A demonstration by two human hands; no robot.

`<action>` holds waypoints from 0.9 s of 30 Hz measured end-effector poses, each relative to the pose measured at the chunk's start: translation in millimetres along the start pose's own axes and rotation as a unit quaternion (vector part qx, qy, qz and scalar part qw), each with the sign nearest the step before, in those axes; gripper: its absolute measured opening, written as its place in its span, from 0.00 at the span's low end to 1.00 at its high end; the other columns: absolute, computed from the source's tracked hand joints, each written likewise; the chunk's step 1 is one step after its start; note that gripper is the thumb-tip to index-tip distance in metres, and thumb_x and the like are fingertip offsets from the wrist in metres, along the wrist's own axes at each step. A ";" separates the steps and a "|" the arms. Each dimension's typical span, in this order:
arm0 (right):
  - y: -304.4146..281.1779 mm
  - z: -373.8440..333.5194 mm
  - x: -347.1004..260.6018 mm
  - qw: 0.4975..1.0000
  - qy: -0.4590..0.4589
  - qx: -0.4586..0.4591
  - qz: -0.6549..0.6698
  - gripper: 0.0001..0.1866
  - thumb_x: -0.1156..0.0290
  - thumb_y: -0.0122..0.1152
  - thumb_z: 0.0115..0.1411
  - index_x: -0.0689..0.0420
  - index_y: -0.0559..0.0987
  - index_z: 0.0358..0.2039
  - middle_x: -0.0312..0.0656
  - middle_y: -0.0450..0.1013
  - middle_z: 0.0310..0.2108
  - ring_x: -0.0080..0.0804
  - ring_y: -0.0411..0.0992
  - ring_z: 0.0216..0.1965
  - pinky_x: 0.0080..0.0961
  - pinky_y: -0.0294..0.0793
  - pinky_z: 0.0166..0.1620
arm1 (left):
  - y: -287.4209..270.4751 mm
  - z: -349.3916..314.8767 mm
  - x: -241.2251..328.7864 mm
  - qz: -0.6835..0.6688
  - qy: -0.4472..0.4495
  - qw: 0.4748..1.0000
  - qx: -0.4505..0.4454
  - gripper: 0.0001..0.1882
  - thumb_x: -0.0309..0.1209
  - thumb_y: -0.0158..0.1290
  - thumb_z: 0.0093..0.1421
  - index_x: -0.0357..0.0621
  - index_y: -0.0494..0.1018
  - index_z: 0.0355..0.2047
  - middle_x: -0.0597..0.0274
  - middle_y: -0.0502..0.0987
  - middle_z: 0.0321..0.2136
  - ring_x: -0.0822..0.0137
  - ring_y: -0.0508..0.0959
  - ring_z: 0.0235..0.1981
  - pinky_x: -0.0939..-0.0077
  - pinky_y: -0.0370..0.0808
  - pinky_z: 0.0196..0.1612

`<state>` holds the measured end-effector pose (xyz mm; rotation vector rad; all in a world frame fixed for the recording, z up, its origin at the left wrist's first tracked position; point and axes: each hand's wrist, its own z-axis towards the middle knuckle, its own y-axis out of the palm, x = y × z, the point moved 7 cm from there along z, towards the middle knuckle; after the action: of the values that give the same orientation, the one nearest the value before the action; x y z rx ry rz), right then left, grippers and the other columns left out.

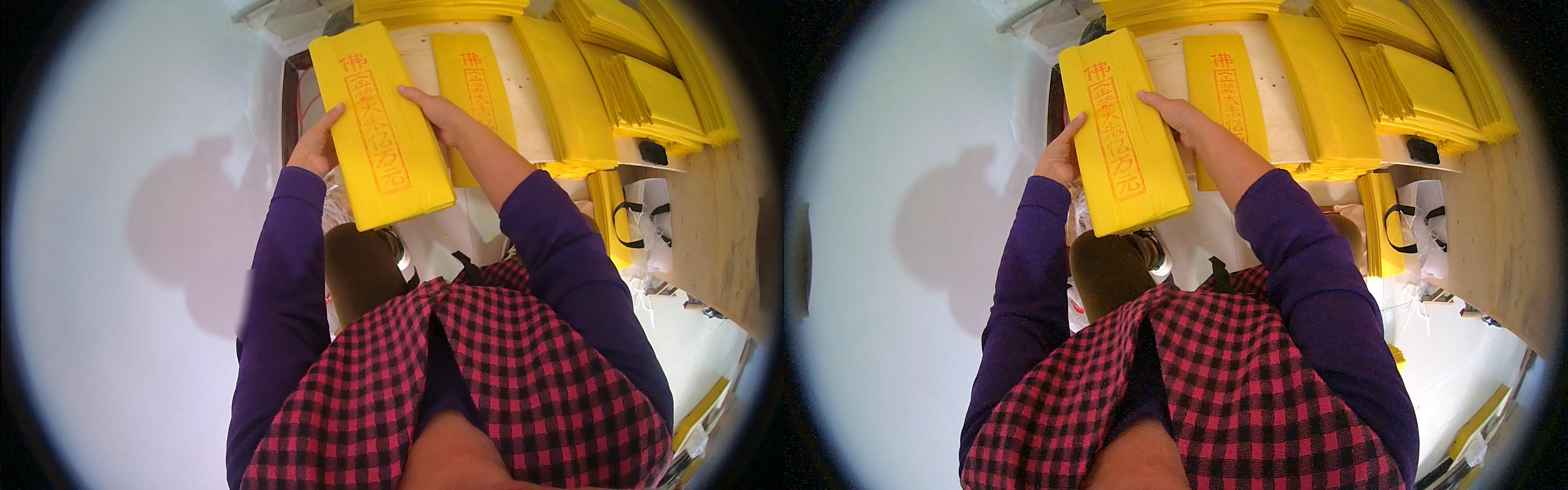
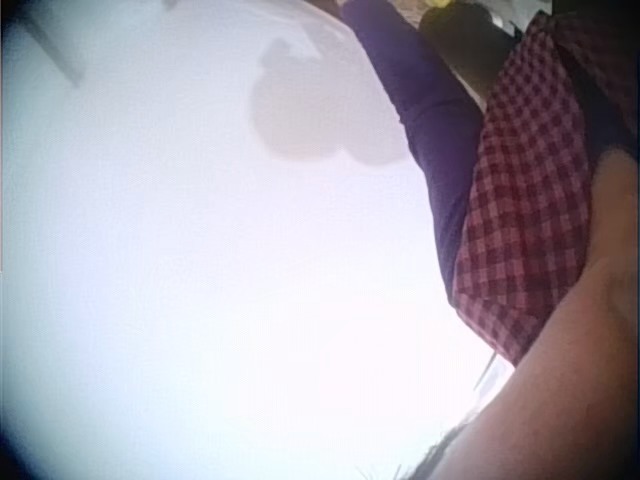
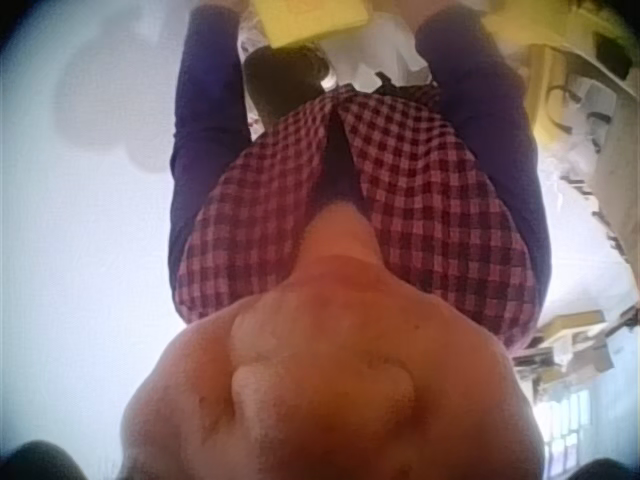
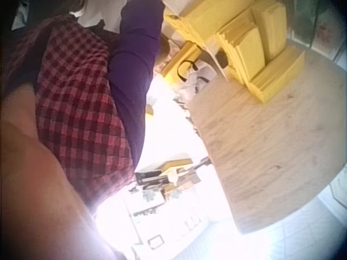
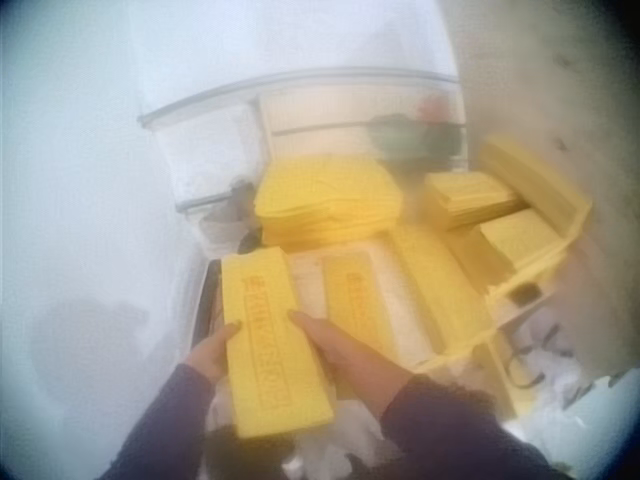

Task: The person repeatedly picks up yellow paper sheets from a table, aligns them, and stacks them into neat piles. They occasionally use a dark rectangular tool to press or smooth the stacks. The person handles the sheets one at a time or in small groups, maintaining organized stacks throughout the clip.

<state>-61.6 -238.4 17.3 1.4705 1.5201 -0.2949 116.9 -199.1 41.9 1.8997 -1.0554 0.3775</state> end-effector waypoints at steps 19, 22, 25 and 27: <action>21.1 -26.5 -18.0 0.988 -0.145 0.056 0.005 0.37 0.53 0.60 0.53 0.75 0.63 0.49 0.56 0.72 0.40 0.39 0.76 0.34 0.30 0.76 0.33 | -5.2 -10.8 -5.1 -0.072 0.080 0.993 -0.049 0.23 0.32 0.52 0.58 0.37 0.63 0.53 0.50 0.71 0.49 0.55 0.72 0.49 0.62 0.71 0.51; 37.7 -45.1 -37.2 0.976 -0.152 0.110 -0.110 0.40 0.52 0.63 0.49 0.74 0.61 0.50 0.57 0.71 0.41 0.41 0.75 0.36 0.30 0.76 0.35 | -9.8 -23.5 -4.1 -0.092 0.113 0.987 -0.070 0.26 0.35 0.51 0.58 0.36 0.61 0.54 0.48 0.69 0.50 0.52 0.70 0.51 0.59 0.69 0.53; 68.6 -78.4 -59.4 0.955 -0.216 0.085 -0.187 0.44 0.50 0.66 0.44 0.74 0.62 0.50 0.58 0.71 0.41 0.42 0.74 0.39 0.31 0.74 0.39 | -9.1 -48.2 -4.7 -0.156 0.150 0.967 -0.136 0.28 0.36 0.50 0.57 0.38 0.60 0.56 0.47 0.67 0.52 0.49 0.68 0.53 0.55 0.66 0.55; 87.3 -105.2 -71.2 0.918 -0.255 0.086 -0.293 0.46 0.48 0.66 0.42 0.73 0.62 0.51 0.58 0.70 0.44 0.43 0.73 0.43 0.32 0.72 0.44 | -10.8 -61.8 -4.5 -0.147 0.208 0.958 -0.131 0.32 0.41 0.50 0.54 0.42 0.59 0.58 0.49 0.66 0.54 0.49 0.66 0.54 0.53 0.64 0.57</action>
<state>-47.3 -185.5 161.4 0.9180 1.4801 -1.1054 132.1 -143.4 66.8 1.6122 -0.5070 0.4190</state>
